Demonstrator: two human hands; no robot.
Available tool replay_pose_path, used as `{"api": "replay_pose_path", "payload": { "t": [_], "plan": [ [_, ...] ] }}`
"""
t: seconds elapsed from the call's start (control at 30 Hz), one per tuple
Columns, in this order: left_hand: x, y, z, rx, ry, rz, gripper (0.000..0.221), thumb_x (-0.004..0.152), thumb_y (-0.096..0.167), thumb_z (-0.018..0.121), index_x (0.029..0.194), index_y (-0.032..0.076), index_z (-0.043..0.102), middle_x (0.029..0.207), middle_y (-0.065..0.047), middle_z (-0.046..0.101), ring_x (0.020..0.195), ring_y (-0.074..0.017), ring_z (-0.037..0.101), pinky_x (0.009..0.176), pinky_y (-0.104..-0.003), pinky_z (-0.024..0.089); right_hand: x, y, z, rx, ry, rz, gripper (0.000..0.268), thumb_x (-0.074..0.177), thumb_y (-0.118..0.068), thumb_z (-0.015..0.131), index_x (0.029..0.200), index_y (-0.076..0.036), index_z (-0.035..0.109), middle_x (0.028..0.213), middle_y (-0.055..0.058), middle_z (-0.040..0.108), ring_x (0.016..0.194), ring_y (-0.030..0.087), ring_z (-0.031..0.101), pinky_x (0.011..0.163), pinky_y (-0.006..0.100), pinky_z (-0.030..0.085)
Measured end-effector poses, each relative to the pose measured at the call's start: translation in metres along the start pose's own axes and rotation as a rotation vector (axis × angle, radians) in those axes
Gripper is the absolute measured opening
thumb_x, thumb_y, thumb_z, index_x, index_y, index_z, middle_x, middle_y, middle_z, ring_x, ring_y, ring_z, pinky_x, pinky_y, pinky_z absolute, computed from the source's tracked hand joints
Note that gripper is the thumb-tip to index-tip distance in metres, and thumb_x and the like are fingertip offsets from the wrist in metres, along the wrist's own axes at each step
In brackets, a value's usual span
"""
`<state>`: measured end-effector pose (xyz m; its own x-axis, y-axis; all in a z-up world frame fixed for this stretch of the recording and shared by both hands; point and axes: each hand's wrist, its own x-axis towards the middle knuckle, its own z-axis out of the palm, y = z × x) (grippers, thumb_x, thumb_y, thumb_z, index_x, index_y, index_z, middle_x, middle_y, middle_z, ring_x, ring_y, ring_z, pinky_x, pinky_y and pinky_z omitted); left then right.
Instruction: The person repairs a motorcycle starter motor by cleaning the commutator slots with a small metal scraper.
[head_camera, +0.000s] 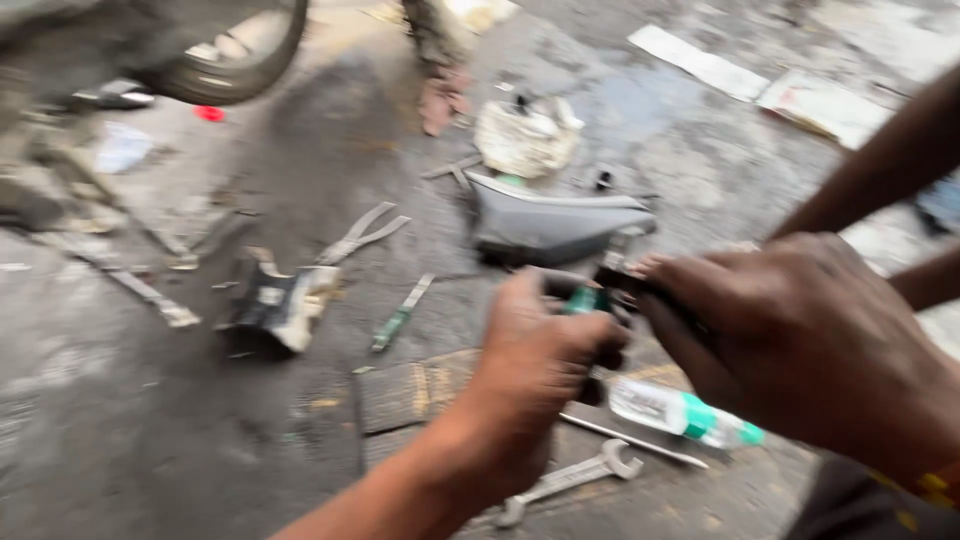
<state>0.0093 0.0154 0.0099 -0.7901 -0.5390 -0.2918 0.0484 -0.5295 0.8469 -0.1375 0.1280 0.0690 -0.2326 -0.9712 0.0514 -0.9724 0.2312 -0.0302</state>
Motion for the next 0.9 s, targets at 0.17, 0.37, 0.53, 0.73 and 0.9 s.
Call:
{"api": "replay_pose_path", "payload": {
  "t": [0.17, 0.37, 0.53, 0.73, 0.9],
  "plan": [
    [-0.003, 0.002, 0.0, 0.036, 0.026, 0.014, 0.034, 0.073, 0.01, 0.069, 0.102, 0.005, 0.053, 0.082, -0.007, 0.061, 0.07, -0.0165, 0.061, 0.056, -0.033, 0.048, 0.001, 0.001, 0.016, 0.016, 0.004, 0.043, 0.025, 0.087, -0.038, 0.072, 0.109, -0.026, 0.072, 0.068, 0.001, 0.072, 0.051, 0.025, 0.071, 0.048, 0.042, 0.053],
    [-0.004, 0.005, 0.001, 0.056, -0.009, -0.077, 0.036, 0.073, 0.007, 0.071, 0.102, 0.002, 0.051, 0.083, -0.01, 0.063, 0.073, -0.018, 0.063, 0.058, -0.034, 0.049, 0.003, -0.001, 0.012, -0.099, -0.083, 0.172, 0.025, 0.088, -0.044, 0.071, 0.11, -0.032, 0.071, 0.071, -0.005, 0.074, 0.057, 0.022, 0.074, 0.053, 0.04, 0.055],
    [-0.002, 0.001, -0.002, 0.06, 0.002, -0.083, 0.038, 0.073, 0.006, 0.072, 0.103, 0.003, 0.049, 0.087, -0.009, 0.063, 0.075, -0.0184, 0.063, 0.059, -0.034, 0.05, 0.004, -0.002, 0.007, -0.015, -0.132, 0.095, 0.027, 0.089, -0.042, 0.069, 0.114, -0.031, 0.069, 0.066, -0.001, 0.072, 0.053, 0.021, 0.074, 0.05, 0.039, 0.056],
    [0.003, -0.002, -0.006, 0.046, -0.009, -0.048, 0.038, 0.071, 0.009, 0.072, 0.103, 0.001, 0.053, 0.087, -0.009, 0.065, 0.073, -0.0177, 0.064, 0.056, -0.033, 0.05, 0.008, 0.004, 0.015, 0.049, -0.162, 0.06, 0.025, 0.092, -0.036, 0.063, 0.114, -0.026, 0.065, 0.06, 0.0, 0.07, 0.049, 0.018, 0.073, 0.049, 0.04, 0.055],
    [0.005, 0.0, -0.008, 0.094, 0.014, -0.128, 0.043, 0.07, 0.008, 0.074, 0.106, 0.001, 0.051, 0.085, -0.01, 0.067, 0.073, -0.0174, 0.067, 0.057, -0.032, 0.052, 0.012, -0.003, 0.01, 0.01, -0.191, 0.111, 0.022, 0.095, -0.038, 0.065, 0.111, -0.024, 0.064, 0.062, 0.001, 0.07, 0.052, 0.019, 0.074, 0.053, 0.041, 0.056]
  ]
}}
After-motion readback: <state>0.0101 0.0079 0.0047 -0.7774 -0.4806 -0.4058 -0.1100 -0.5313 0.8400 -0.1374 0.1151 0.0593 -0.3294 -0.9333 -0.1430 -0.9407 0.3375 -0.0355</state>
